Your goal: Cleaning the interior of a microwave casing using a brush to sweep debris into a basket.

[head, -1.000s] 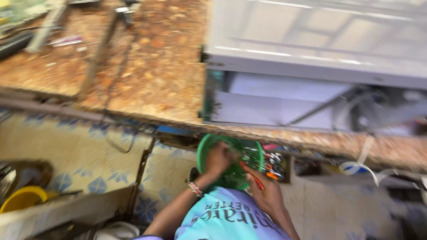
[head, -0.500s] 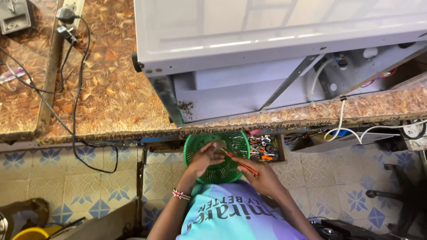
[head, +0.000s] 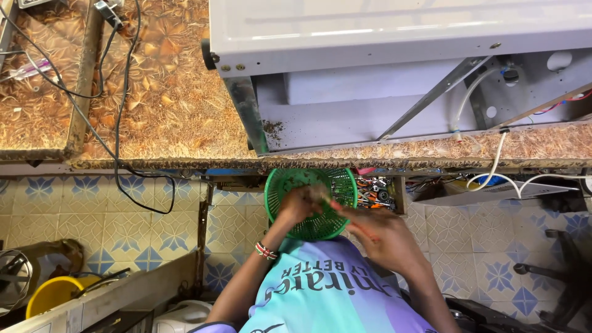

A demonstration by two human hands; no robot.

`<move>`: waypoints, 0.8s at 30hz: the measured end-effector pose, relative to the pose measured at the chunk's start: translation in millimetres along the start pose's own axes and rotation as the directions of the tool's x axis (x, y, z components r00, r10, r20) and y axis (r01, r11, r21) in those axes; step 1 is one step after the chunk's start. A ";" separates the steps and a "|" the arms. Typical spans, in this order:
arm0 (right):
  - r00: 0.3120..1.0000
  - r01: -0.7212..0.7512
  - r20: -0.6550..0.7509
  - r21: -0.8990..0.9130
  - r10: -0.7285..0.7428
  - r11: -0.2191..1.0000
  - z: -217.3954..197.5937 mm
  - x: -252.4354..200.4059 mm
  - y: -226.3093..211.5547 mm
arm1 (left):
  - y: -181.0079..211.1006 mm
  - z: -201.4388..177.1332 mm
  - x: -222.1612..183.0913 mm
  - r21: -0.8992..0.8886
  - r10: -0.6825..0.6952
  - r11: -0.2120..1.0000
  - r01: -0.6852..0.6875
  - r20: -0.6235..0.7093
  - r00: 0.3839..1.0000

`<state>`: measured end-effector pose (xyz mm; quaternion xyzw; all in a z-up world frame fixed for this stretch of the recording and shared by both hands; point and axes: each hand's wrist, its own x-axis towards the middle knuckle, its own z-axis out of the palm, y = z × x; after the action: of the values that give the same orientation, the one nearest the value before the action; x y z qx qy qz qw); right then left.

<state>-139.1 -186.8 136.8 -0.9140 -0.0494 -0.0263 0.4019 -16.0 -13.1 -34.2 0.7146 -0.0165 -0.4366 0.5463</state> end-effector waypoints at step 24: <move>0.886 -0.099 -0.459 -0.034 0.072 0.995 8.7 79.6 39.9 | 96.6 -74.5 -106.0 0.449 0.712 0.698 -0.558 -0.525 0.467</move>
<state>-55.4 -201.7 108.8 -0.8944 0.0874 -0.2240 0.3772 10.2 58.1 108.5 0.8153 -0.1334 0.0894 0.5564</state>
